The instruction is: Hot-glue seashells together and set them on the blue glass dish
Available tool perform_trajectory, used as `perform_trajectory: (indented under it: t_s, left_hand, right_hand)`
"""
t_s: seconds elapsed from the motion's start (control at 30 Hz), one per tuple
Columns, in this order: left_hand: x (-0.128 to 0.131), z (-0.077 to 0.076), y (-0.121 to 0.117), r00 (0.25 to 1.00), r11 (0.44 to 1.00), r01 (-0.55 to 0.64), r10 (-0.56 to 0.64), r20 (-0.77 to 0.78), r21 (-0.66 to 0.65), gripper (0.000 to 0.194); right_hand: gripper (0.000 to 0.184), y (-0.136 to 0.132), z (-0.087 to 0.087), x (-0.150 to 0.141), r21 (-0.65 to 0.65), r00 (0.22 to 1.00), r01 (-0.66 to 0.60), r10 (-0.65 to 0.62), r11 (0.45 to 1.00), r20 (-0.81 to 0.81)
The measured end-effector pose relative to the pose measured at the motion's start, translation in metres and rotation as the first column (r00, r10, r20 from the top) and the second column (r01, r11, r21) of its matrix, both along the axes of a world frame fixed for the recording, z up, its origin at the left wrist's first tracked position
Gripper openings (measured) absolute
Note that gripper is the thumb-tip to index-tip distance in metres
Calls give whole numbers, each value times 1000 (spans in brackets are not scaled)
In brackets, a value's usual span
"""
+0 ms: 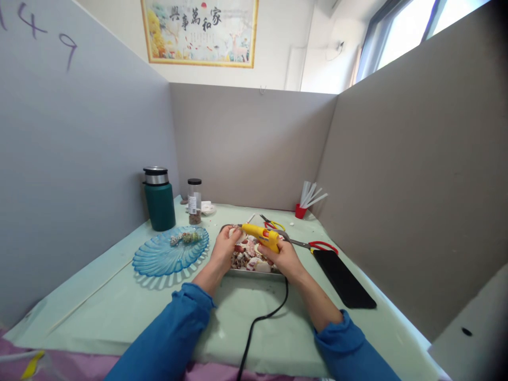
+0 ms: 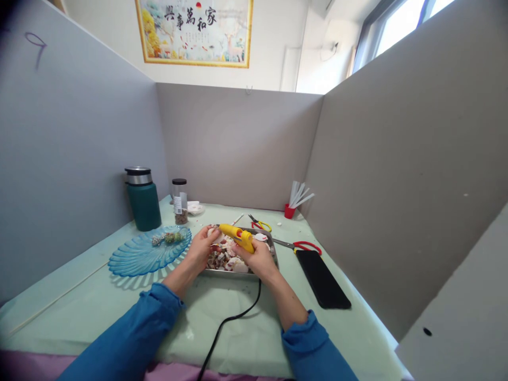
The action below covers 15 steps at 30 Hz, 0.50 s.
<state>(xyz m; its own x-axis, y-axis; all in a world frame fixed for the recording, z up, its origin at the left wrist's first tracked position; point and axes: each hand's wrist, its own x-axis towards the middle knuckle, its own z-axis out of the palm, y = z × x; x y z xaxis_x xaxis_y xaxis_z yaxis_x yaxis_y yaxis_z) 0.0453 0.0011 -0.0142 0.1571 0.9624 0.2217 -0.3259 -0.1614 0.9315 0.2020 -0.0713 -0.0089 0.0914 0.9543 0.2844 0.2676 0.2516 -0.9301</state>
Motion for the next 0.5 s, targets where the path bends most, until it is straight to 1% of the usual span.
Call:
perform_trajectory:
  t_s: [0.33,0.5]
  left_hand:
    - [2,5,-4,1000,1000,-9,9,-18,-11,28]
    - [2,3,-2,1000,1000,-13,13,2,-5,27]
  right_hand:
    - [39,1,-2,1,12,999,28,-29,1000,45]
    - [42,0,-1,1,34,999,12,-13,999,34]
